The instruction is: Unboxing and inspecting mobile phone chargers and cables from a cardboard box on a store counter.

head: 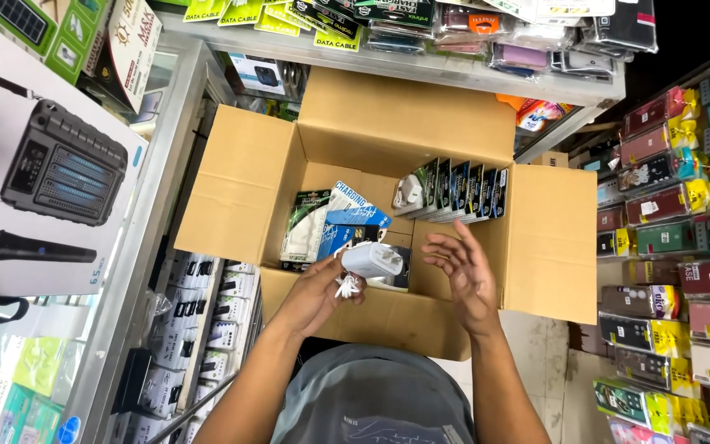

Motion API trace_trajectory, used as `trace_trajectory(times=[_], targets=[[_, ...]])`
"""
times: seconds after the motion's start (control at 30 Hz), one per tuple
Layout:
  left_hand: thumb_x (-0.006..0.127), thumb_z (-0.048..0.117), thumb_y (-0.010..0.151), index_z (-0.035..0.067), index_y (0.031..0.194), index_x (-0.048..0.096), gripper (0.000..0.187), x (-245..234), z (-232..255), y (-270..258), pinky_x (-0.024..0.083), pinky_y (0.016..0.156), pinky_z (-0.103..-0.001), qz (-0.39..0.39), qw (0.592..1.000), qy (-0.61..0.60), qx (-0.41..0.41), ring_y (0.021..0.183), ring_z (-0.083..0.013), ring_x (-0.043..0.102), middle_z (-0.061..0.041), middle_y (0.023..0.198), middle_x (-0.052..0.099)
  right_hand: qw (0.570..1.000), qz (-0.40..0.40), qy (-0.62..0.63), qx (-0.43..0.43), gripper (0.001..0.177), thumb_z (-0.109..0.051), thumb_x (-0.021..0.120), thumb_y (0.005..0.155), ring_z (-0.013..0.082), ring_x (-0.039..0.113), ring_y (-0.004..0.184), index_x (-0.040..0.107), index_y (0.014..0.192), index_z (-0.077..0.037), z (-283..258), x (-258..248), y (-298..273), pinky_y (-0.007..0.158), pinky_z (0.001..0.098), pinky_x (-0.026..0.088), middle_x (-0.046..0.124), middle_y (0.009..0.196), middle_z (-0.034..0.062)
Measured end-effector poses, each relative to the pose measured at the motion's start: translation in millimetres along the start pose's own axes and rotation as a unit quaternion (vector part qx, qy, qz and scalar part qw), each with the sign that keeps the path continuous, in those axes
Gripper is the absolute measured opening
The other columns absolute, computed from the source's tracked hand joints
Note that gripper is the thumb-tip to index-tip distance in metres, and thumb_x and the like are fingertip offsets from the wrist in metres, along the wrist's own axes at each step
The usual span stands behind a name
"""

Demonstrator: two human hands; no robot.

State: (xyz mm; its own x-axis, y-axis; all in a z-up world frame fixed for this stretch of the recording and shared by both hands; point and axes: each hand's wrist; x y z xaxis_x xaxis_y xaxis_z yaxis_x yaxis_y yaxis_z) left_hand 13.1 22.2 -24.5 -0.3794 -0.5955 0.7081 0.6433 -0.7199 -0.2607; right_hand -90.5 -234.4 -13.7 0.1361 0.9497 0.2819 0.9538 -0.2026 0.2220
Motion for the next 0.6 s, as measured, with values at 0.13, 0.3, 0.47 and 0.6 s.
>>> trace_trajectory(times=[0.13, 0.3, 0.47, 0.6], targets=[[0.054, 0.038, 0.107, 0.003, 0.116, 0.069, 0.040, -6, -13, 4, 0.051, 0.078, -0.028, 0.061, 0.995, 0.080, -0.020, 0.087, -0.0119, 0.062, -0.005, 0.096, 0.070, 1.000, -0.015, 0.023, 0.009, 0.077, -0.042, 0.064, 0.103, 0.0305, 0.062, 0.126, 0.036, 0.160, 0.001, 12, -3, -4, 0.111, 0.0447, 0.049, 0.060, 0.140, 0.0228], [0.054, 0.036, 0.110, 0.002, 0.104, 0.075, 0.041, 25, 1, -6, 0.050, 0.077, -0.027, 0.060, 0.935, 0.333, 0.103, 0.083, -0.0105, 0.059, -0.004, 0.090, 0.071, 0.996, -0.070, -0.035, 0.045, 0.077, -0.031, 0.078, 0.092, 0.0276, 0.061, 0.128, 0.044, 0.153, 0.000, -10, 19, -1, 0.112, 0.0408, 0.048, 0.064, 0.137, 0.0184], [0.053, 0.035, 0.108, 0.003, 0.100, 0.073, 0.038, 50, 12, -14, 0.052, 0.077, -0.027, 0.042, 0.878, 0.452, 0.152, 0.084, -0.0119, 0.066, -0.007, 0.092, 0.074, 0.973, -0.107, -0.198, 0.058, 0.043, -0.016, 0.084, 0.088, 0.0244, 0.068, 0.124, 0.073, 0.128, -0.004, -15, 27, -1, 0.102, 0.0353, 0.056, 0.073, 0.129, 0.0122], [0.060, 0.031, 0.101, 0.003, 0.101, 0.073, 0.031, 65, 21, -18, 0.052, 0.071, -0.032, 0.048, 0.872, 0.474, 0.114, 0.080, -0.0157, 0.066, -0.008, 0.090, 0.069, 0.959, -0.122, -0.250, 0.049, 0.046, -0.012, 0.087, 0.077, 0.0238, 0.070, 0.117, 0.075, 0.121, -0.008, -29, 38, 4, 0.098, 0.0344, 0.057, 0.074, 0.124, 0.0099]])
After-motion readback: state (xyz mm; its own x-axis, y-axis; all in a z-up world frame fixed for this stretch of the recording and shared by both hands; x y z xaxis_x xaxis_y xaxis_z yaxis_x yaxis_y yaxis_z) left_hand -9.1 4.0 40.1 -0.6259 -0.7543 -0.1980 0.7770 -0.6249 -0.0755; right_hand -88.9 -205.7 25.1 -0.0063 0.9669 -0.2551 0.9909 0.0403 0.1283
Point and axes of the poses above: each hand's wrist, its own y-axis towards the middle knuckle, its own x-axis out of the palm, z = x × y
